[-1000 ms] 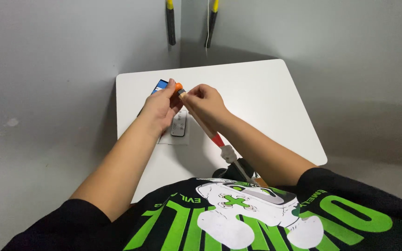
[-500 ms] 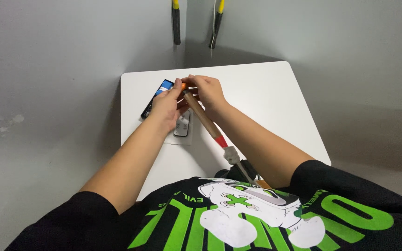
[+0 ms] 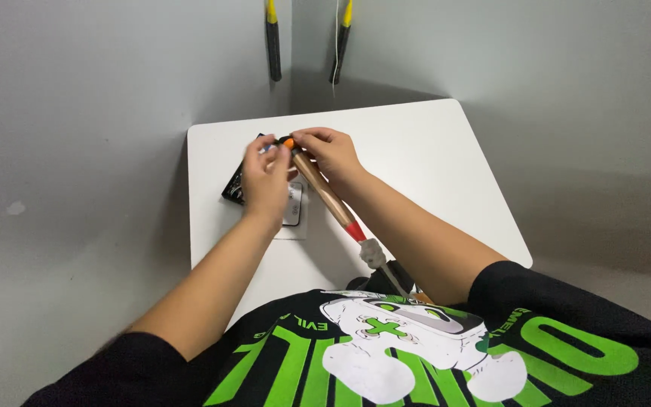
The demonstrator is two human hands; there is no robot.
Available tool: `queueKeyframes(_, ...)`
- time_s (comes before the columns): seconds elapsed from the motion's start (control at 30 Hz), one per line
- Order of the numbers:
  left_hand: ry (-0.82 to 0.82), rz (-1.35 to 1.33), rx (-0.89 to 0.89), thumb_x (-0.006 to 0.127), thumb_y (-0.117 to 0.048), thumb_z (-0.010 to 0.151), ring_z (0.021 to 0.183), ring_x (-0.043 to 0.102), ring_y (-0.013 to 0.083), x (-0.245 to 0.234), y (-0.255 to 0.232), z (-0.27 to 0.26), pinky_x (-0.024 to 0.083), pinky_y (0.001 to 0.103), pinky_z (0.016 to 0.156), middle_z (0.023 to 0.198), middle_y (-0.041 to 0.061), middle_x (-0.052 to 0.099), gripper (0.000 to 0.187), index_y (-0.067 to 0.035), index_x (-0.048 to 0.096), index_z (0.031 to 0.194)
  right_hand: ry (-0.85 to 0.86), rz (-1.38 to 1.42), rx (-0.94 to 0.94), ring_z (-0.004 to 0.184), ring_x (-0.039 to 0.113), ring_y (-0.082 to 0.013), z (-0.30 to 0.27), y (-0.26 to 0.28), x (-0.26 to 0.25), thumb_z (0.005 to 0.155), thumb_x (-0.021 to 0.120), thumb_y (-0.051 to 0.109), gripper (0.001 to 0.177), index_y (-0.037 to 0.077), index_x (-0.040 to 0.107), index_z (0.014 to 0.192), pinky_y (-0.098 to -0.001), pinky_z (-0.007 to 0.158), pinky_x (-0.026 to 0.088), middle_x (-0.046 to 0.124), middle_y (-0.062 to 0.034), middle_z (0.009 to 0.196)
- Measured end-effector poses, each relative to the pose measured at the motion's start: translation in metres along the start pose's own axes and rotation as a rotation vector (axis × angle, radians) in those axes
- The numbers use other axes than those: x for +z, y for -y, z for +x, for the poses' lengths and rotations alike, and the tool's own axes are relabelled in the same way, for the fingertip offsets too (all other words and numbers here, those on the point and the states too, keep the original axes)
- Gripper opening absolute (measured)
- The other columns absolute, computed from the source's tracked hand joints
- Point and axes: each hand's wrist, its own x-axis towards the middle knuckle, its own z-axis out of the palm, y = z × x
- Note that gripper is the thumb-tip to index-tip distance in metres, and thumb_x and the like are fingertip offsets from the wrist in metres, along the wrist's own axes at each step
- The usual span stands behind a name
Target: The person wraps a replacement grip onto the handle of a badminton racket and then cleans the racket frame with a white cloth.
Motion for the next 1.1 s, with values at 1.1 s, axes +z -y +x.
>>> queueKeyframes(1.1, 0.198, 0.367, -0.021, 0.065, -0.016, 0.098, 0.062, 0.047, 0.002, -0.011, -0.029, -0.01, 0.045, 0.022, 0.063, 0.073, -0.005, 0.061, 0.058, -0.024, 0.05, 0.154, -0.011, 0.102, 0.111, 0.097, 0.071, -0.0254, -0.007, 0.01, 0.005, 0.097, 0.052, 0.027, 0.035, 0.0, 0.071, 0.108, -0.0381, 0.086, 0.055, 0.074, -0.014, 0.106)
